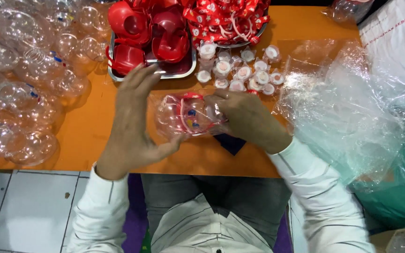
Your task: Assembling a plastic bottle by attaching a decorative red strap and a white lid, then placing it in a plastic bag.
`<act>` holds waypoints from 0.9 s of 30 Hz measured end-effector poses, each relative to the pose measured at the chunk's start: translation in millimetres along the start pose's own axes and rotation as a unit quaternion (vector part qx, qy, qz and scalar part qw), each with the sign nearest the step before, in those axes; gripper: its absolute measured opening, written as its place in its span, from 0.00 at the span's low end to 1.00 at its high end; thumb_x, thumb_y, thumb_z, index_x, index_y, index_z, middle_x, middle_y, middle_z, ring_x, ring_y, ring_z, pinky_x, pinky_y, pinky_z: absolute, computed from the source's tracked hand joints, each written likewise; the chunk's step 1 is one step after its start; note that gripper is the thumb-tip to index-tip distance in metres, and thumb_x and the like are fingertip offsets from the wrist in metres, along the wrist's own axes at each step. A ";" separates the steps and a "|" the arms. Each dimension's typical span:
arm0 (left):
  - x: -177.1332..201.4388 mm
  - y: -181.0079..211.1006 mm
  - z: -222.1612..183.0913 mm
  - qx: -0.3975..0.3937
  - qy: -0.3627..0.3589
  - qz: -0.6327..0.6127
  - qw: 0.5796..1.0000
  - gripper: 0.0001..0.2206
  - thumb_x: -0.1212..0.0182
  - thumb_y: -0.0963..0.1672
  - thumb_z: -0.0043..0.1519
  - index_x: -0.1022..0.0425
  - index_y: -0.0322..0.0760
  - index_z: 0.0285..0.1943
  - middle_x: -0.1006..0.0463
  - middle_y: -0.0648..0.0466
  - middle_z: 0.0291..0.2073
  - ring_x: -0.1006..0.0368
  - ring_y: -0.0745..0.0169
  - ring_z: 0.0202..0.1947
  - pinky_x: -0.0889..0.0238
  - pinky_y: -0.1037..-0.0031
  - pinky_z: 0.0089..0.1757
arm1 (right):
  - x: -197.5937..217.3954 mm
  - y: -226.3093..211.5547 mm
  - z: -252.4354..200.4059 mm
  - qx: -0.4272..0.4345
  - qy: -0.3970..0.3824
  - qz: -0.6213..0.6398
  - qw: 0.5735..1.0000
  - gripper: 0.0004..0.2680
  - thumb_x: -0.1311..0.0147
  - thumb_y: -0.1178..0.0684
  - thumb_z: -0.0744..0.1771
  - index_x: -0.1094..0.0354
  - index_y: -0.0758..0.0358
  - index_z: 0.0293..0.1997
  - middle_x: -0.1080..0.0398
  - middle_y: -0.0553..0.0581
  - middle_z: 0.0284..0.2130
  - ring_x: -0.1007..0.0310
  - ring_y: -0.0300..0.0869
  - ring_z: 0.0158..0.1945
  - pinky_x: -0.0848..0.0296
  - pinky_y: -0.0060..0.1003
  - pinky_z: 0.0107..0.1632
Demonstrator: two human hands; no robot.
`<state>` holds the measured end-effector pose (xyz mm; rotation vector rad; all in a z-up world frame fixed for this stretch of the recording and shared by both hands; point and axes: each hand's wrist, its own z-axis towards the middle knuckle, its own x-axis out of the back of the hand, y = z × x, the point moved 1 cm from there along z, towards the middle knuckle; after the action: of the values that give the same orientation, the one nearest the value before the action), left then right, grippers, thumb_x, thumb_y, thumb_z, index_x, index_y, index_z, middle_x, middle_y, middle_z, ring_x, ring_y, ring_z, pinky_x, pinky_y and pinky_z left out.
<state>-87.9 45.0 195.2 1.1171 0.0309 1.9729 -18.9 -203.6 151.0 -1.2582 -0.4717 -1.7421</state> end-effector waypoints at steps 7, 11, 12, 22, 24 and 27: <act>-45.9 -41.3 1.5 0.118 -0.204 -0.253 0.938 0.59 0.20 0.49 0.47 0.67 0.42 0.81 0.39 0.39 0.73 0.41 0.45 0.74 0.44 0.62 0.64 | 24.8 -34.5 49.9 0.133 -0.083 -0.051 0.986 0.08 0.32 0.56 0.62 0.29 0.65 0.37 0.26 0.59 0.34 0.25 0.50 0.34 0.27 0.47 0.33; -73.0 -45.3 -17.1 0.146 -0.052 -0.325 0.933 0.52 0.20 0.46 0.46 0.52 0.34 0.78 0.40 0.45 0.74 0.40 0.53 0.73 0.45 0.67 0.67 | 32.3 -46.5 67.7 0.173 -0.059 -0.142 0.973 0.09 0.44 0.57 0.67 0.30 0.66 0.51 0.26 0.59 0.43 0.26 0.49 0.44 0.27 0.43 0.45; -78.6 -46.0 -25.0 0.172 0.016 -0.326 0.929 0.50 0.19 0.46 0.45 0.49 0.34 0.76 0.36 0.46 0.72 0.37 0.52 0.71 0.41 0.67 0.66 | 34.7 -49.5 72.8 0.184 -0.061 -0.172 0.966 0.12 0.42 0.60 0.65 0.30 0.66 0.54 0.26 0.60 0.47 0.26 0.49 0.47 0.26 0.43 0.51; -103.8 -38.8 -58.5 0.209 0.183 -0.286 0.917 0.57 0.15 0.47 0.43 0.56 0.38 0.79 0.38 0.40 0.73 0.31 0.51 0.68 0.34 0.65 0.64 | 66.5 -49.2 52.4 0.129 0.075 -0.050 0.988 0.16 0.44 0.43 0.72 0.28 0.71 0.54 0.28 0.65 0.48 0.33 0.55 0.46 0.36 0.47 0.48; -102.1 -35.7 -60.0 0.188 0.168 -0.303 0.919 0.53 0.18 0.47 0.48 0.55 0.40 0.80 0.44 0.43 0.76 0.38 0.48 0.73 0.34 0.62 0.66 | 52.0 -44.7 35.3 0.036 0.115 0.037 0.992 0.22 0.40 0.43 0.70 0.37 0.70 0.66 0.26 0.65 0.51 0.27 0.52 0.50 0.33 0.51 0.58; -97.8 -39.0 -65.8 0.216 0.179 -0.307 0.909 0.49 0.21 0.47 0.49 0.50 0.35 0.77 0.40 0.46 0.72 0.40 0.50 0.72 0.39 0.63 0.67 | 21.3 -37.6 12.1 -0.066 0.127 0.191 0.971 0.27 0.35 0.40 0.64 0.38 0.69 0.64 0.31 0.62 0.45 0.30 0.47 0.48 0.28 0.40 0.51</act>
<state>-85.5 27.2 72.4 0.8421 0.9417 1.5856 -45.1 -184.8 182.2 -1.1098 0.0372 -1.5899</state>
